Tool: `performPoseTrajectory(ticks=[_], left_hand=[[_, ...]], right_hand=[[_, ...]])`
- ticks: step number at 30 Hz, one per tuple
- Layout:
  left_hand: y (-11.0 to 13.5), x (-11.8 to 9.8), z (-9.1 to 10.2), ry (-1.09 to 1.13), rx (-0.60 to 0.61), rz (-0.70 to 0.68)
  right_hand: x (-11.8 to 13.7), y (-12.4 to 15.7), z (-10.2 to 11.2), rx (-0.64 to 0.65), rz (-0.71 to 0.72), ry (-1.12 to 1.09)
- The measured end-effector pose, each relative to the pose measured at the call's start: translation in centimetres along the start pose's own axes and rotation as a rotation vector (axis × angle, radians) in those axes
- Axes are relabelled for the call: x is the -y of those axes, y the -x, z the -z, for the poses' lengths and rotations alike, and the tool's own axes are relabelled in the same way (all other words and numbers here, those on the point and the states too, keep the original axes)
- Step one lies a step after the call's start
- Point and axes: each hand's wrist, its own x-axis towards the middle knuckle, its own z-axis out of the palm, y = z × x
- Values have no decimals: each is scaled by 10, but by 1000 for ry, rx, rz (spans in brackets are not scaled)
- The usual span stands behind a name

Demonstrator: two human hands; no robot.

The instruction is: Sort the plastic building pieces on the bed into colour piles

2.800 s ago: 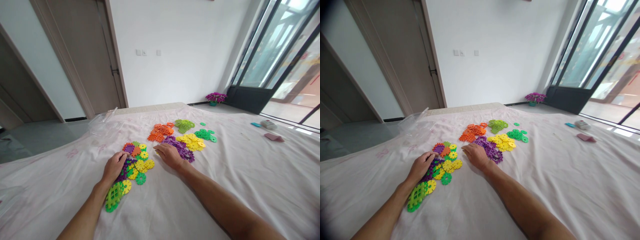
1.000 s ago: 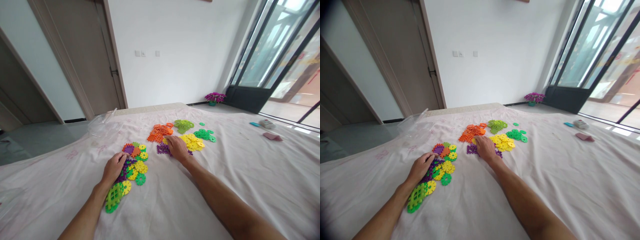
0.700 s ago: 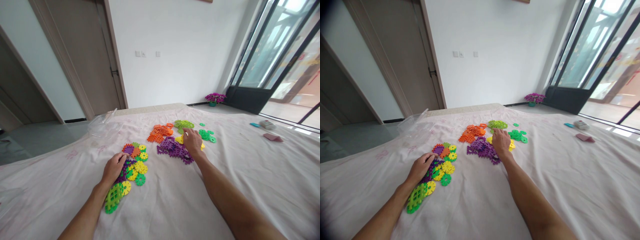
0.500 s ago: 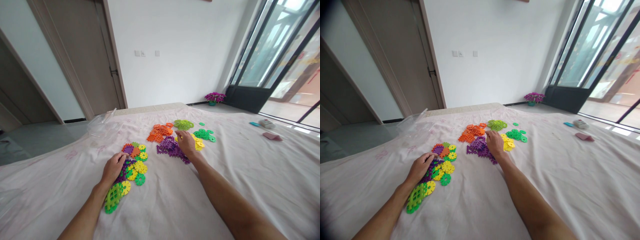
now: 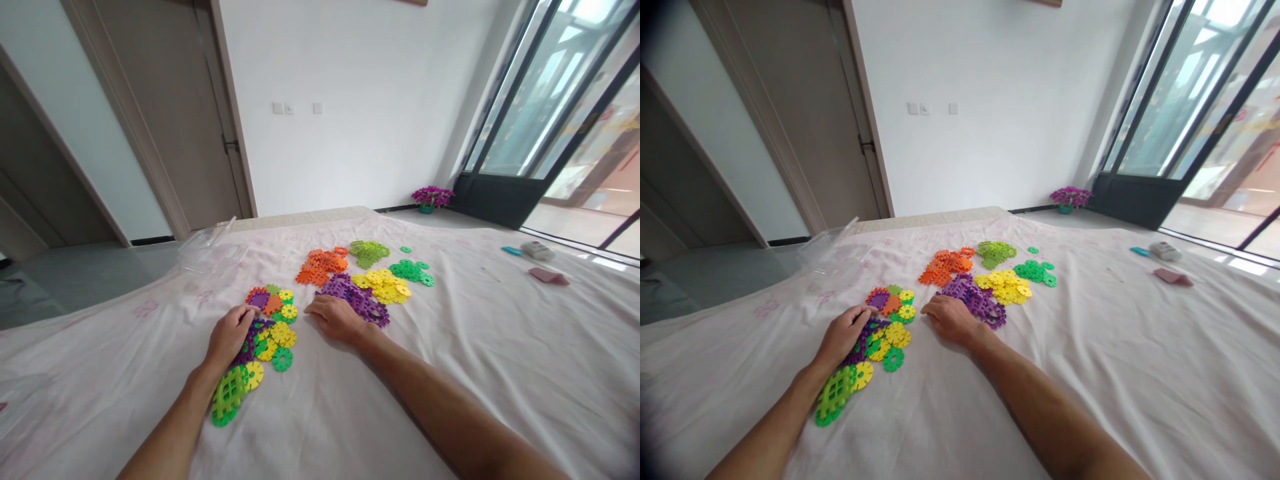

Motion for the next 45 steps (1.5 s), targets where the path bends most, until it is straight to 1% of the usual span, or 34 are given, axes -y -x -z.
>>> performPoseTrajectory(ticks=[3, 7, 18, 21, 26, 31, 33, 37, 39, 41, 43, 45], left_hand=[[1, 0, 0, -4, -2, 0], [0, 1, 0, -11, -4, -5], [0, 0, -1, -39, -18, -5], [1, -1, -2, -43, -33, 19], [4, -3, -8, -43, -101, 80], [9, -11, -19, 42, -253, 92], [11, -16, -24, 84, -281, 84], [16, -26, -32, 252, -255, 110], [17, -29, -34, 344, -230, 91], [16, -28, -32, 372, -234, 66], [13, -24, -28, 306, -281, 71], [7, -17, -21, 147, -348, 87]], right_hand=[[1, 0, -2, 34, 8, -4], [-1, 0, -3, 12, -28, -22], [-5, 3, -11, -8, -19, 15], [-4, 3, -11, -12, -20, 15], [-4, 2, -12, -22, -23, 12], [-4, 3, -13, -30, -21, 13], [-4, 3, -13, -29, -19, 16], [-2, 2, -11, -21, -18, 29], [0, 1, -10, -20, -17, 39], [2, 1, -8, -21, -7, 34], [5, 1, -7, -17, 19, 6], [7, 1, -7, 0, 65, -25]])
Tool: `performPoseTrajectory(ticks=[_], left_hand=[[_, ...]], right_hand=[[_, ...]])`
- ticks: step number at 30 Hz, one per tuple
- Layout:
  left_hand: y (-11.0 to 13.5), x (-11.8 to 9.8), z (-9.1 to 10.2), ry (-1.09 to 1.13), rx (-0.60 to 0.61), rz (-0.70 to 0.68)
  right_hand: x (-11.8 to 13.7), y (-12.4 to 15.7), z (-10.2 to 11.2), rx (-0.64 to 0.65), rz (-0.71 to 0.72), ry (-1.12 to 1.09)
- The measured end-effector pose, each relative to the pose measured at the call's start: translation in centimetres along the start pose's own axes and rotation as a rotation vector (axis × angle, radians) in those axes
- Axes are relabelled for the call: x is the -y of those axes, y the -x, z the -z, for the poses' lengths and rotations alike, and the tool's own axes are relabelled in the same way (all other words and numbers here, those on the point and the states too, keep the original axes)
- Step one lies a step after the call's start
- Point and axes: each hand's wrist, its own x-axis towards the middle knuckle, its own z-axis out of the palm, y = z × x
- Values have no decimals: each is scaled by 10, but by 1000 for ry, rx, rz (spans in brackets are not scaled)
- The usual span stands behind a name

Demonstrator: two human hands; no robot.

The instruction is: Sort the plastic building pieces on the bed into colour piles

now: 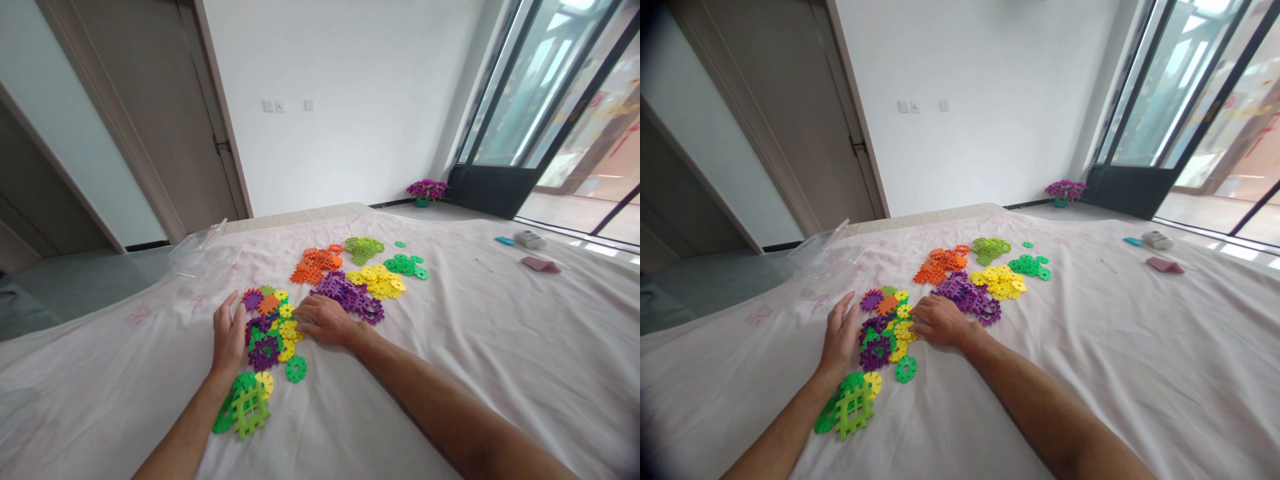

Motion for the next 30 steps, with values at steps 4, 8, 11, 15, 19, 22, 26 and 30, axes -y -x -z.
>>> performPoseTrajectory(ticks=[4, 8, 11, 15, 19, 22, 26, 30], left_hand=[[-16, 14, 11, -403, -13, -38], [-18, 21, 14, -560, 122, -28], [-14, 20, 12, -576, 200, -148], [-12, 18, 10, -596, 207, -198], [-13, 18, 11, -591, 209, -212], [-13, 18, 12, -590, 217, -212], [-13, 17, 12, -588, 216, -212], [-13, 18, 11, -584, 214, -215]], right_hand=[[5, -1, -1, 46, 73, -24], [6, -2, -1, 51, 87, -11], [3, -2, -2, 40, 98, -6], [-2, -1, -7, 1, 66, 32], [-5, 0, -10, -66, -13, 71], [-8, 1, -6, -144, -88, 71], [-21, 2, 10, -262, -259, 138], [-44, 9, 31, -388, -476, 248]])
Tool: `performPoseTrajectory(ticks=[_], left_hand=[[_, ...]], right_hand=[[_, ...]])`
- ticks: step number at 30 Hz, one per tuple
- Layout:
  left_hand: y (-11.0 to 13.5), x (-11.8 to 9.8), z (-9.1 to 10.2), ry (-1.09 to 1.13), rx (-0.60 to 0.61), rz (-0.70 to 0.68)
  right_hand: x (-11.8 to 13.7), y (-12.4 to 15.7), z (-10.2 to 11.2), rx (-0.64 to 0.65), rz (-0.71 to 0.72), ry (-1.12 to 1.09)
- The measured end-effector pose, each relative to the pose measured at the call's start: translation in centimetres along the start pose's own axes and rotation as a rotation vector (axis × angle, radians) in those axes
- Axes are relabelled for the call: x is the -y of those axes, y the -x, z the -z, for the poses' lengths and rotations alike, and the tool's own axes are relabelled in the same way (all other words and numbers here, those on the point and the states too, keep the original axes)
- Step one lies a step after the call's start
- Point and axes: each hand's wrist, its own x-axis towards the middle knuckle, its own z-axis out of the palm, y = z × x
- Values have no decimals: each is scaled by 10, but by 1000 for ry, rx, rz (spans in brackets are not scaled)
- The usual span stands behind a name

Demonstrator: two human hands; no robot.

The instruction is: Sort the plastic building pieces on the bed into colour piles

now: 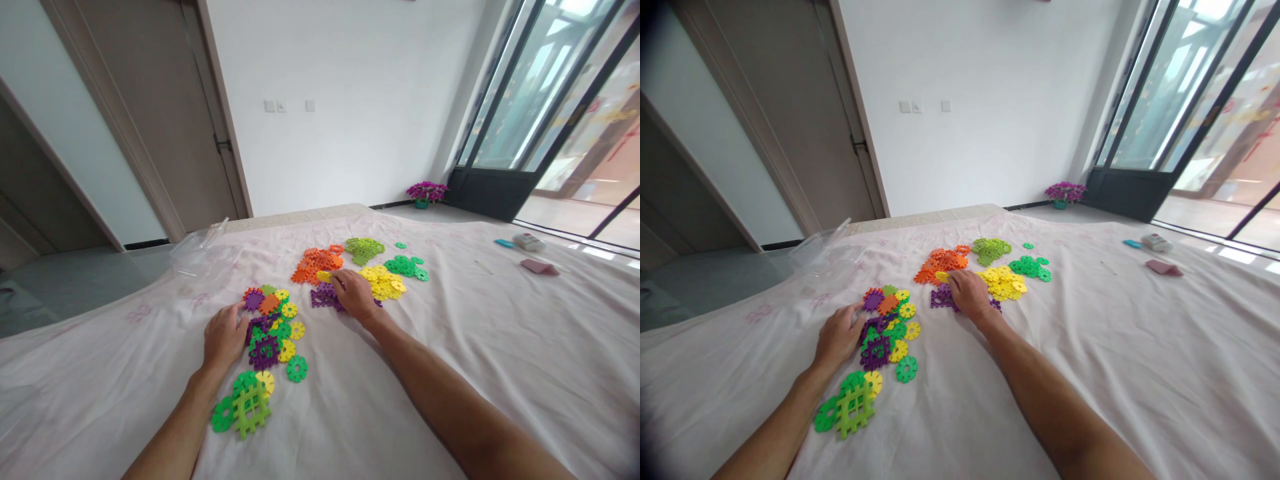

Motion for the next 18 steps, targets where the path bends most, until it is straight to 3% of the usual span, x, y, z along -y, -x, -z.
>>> performPoseTrajectory(ticks=[5, 10, 15, 18], left_hand=[[0, 1, -1, -2, 6, 0], [0, 1, -2, -4, 9, 12], [0, -2, 1, -14, 10, 17], [0, -3, 2, -17, 21, 18]], right_hand=[[-34, -8, 14, -96, -232, 140], [-58, -8, 22, -67, -415, 255], [-55, -7, 18, -175, -309, 212], [-36, -5, 8, -115, -123, 41]])
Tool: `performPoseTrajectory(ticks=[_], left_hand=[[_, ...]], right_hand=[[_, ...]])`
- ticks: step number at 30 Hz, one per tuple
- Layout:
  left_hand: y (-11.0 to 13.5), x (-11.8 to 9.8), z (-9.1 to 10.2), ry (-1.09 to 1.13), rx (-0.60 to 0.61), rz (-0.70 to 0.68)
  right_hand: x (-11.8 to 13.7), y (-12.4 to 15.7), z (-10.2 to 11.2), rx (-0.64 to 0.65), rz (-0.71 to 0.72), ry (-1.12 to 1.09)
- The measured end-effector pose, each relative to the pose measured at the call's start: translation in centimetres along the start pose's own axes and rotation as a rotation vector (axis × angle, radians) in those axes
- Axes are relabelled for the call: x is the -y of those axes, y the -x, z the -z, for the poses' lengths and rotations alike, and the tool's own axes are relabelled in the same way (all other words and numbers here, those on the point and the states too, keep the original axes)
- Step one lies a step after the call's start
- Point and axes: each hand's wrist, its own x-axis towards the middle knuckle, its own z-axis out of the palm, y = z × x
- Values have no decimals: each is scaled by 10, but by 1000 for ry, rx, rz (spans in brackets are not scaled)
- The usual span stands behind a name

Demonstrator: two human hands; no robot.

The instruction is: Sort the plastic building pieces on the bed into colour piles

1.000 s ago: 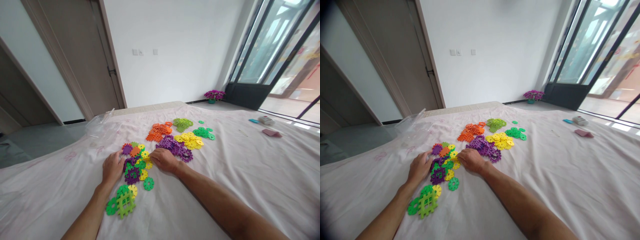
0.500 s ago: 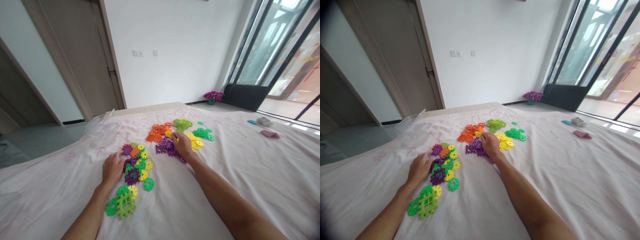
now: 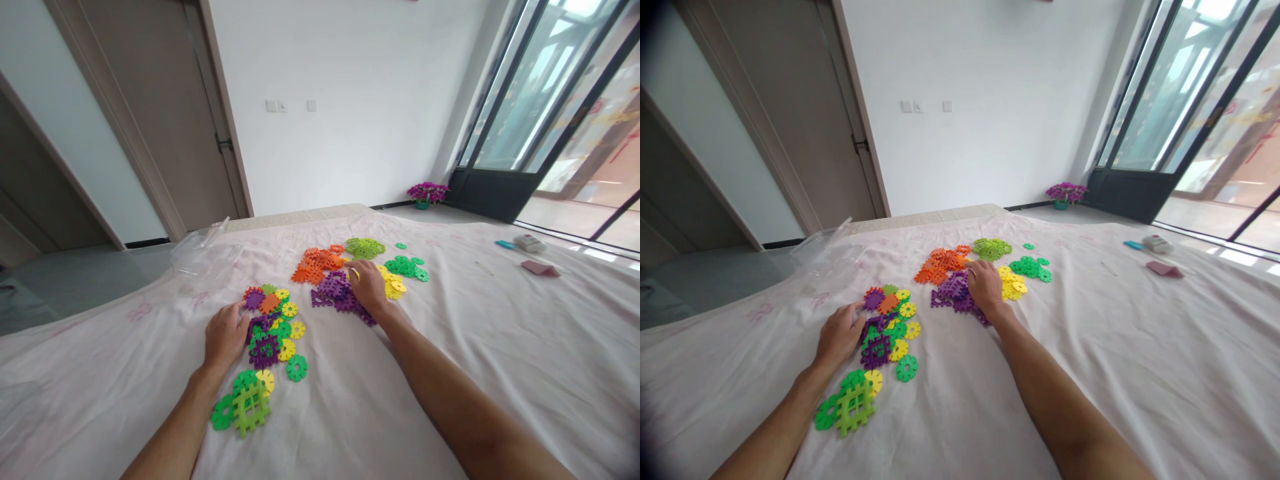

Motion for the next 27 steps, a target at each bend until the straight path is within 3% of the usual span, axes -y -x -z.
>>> performPoseTrajectory(ticks=[5, 10, 20, 27], left_hand=[[-1, 2, -2, 14, -1, -6], [0, 2, -2, 18, -11, -11], [0, 4, -7, 10, -51, -45], [0, 3, -5, 12, -37, -29]], right_hand=[[51, 20, -13, 242, 357, -244], [92, 38, -7, 380, 605, -319], [119, 53, 0, 605, 831, -381], [119, 54, -1, 617, 875, -412]])
